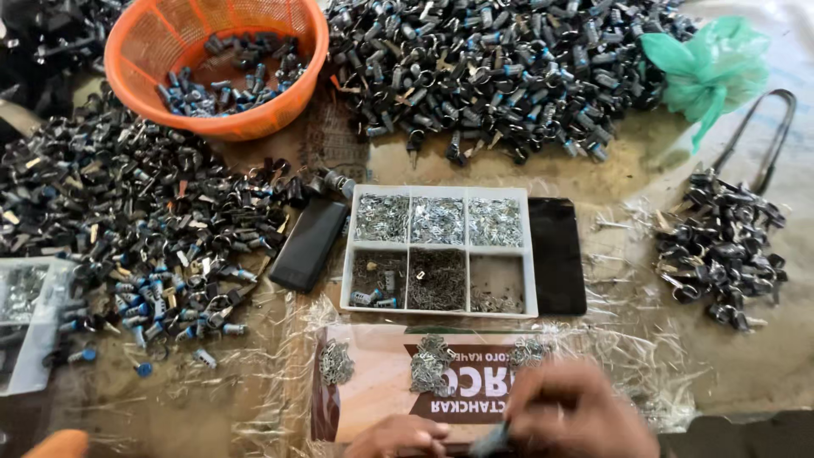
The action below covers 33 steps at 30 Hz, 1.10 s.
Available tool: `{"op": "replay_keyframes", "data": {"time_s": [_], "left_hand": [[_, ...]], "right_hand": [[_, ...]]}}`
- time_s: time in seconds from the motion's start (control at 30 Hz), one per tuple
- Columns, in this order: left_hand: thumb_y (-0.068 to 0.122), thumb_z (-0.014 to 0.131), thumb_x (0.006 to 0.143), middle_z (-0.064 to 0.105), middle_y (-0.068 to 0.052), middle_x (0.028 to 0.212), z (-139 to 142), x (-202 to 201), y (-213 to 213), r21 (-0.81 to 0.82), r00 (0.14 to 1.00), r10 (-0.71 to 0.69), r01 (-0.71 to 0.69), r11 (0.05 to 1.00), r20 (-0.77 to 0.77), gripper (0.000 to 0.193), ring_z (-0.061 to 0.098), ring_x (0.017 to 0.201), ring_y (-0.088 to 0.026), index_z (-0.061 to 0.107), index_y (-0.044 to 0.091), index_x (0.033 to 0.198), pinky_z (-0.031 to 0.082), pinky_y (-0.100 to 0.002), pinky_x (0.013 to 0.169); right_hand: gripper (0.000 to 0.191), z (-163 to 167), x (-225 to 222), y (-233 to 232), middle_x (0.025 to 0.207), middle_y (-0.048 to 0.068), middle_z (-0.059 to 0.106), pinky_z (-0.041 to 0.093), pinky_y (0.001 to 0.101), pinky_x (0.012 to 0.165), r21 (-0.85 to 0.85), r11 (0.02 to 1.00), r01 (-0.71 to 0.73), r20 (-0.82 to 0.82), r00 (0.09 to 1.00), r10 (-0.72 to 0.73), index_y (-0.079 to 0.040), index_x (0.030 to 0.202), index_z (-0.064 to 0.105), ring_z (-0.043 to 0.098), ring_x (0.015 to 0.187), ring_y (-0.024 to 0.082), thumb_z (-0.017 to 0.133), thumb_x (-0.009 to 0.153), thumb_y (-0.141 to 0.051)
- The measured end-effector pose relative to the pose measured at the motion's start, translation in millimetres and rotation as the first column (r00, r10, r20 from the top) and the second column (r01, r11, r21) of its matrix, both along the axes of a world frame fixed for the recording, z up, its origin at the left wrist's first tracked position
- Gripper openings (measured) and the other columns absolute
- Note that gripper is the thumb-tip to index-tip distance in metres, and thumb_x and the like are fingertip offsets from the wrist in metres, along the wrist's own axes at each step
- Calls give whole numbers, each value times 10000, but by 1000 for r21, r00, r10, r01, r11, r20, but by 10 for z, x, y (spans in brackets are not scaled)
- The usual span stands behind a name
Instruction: The person sits at a workbench covered with piles of small metal components and repeatedly picks a cylindrical metal part and a small metal insert from a compartment tray, fits the insert onto the part by hand, and sets the assembled piece aside. The person works through the parts one at a time throughout the episode.
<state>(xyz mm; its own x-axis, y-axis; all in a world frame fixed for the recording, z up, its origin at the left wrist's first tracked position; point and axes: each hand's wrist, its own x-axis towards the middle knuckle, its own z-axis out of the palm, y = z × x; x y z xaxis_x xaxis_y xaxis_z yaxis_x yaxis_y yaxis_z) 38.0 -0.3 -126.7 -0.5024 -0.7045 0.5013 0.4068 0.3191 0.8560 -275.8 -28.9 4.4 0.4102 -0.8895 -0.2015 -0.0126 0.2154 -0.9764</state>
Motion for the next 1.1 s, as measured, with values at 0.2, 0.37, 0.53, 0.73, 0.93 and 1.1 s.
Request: {"op": "replay_keyframes", "data": {"time_s": [0.2, 0.37, 0.53, 0.73, 0.93, 1.1], "left_hand": [[101, 664, 1059, 676, -265, 1289, -36, 178, -10, 94, 982, 99, -115, 989, 160, 334, 775, 1023, -333, 535, 19, 1356, 663, -408, 859], [104, 678, 1039, 688, -245, 1255, -47, 169, -166, 48, 967, 99, -114, 992, 236, 325, 778, 1006, -320, 560, 30, 1332, 663, -400, 851], [107, 693, 1020, 699, -224, 1221, -85, 55, -237, 47, 954, 92, -110, 993, 287, 315, 781, 988, -306, 585, 41, 1309, 662, -392, 843], [111, 710, 996, 713, -199, 1181, -56, -9, -276, 30, 941, 105, -121, 992, 321, 305, 784, 967, -291, 615, 55, 1280, 662, -382, 833], [115, 728, 972, 728, -173, 1140, 6, -86, -279, 10, 927, 139, -152, 988, 349, 295, 787, 945, -275, 644, 68, 1251, 661, -372, 823], [118, 742, 953, 739, -152, 1106, 42, -143, -289, -22, 915, 185, -190, 981, 359, 287, 790, 928, -262, 669, 80, 1227, 660, -363, 816]], "right_hand": [[548, 398, 113, -703, 1448, 164, 519, 437, 385, 1113, -289, 799, 527, 250, 847, -469, 21, 1444, 469, 504, 1352, 207, 653, 966, -173], [582, 486, 97, -481, 1611, 201, 406, 357, 447, 1193, -221, 830, 513, 243, 853, -462, 30, 1429, 491, 425, 1477, 276, 696, 938, -204], [345, 380, -362, -363, 1283, 81, 704, 497, 367, 1046, -705, 638, 309, -501, 420, -757, -91, 1138, 696, 646, 1224, 228, 765, 837, -245], [321, 294, -1229, -662, 1119, 115, 692, 507, 445, 946, -802, 593, 75, -596, -169, -785, -80, 1166, 729, 603, 1090, 334, 778, 873, -200], [309, 106, -1900, -1332, 1102, 99, 698, 532, 459, 898, -706, 708, 8, -691, -231, -686, -183, 1163, 767, 639, 1090, 326, 650, 889, -102], [290, 28, -2136, -1663, 1109, 95, 693, 551, 472, 877, -516, 853, -82, -833, -187, -522, -241, 1077, 789, 668, 1095, 322, 603, 885, -126]]}}
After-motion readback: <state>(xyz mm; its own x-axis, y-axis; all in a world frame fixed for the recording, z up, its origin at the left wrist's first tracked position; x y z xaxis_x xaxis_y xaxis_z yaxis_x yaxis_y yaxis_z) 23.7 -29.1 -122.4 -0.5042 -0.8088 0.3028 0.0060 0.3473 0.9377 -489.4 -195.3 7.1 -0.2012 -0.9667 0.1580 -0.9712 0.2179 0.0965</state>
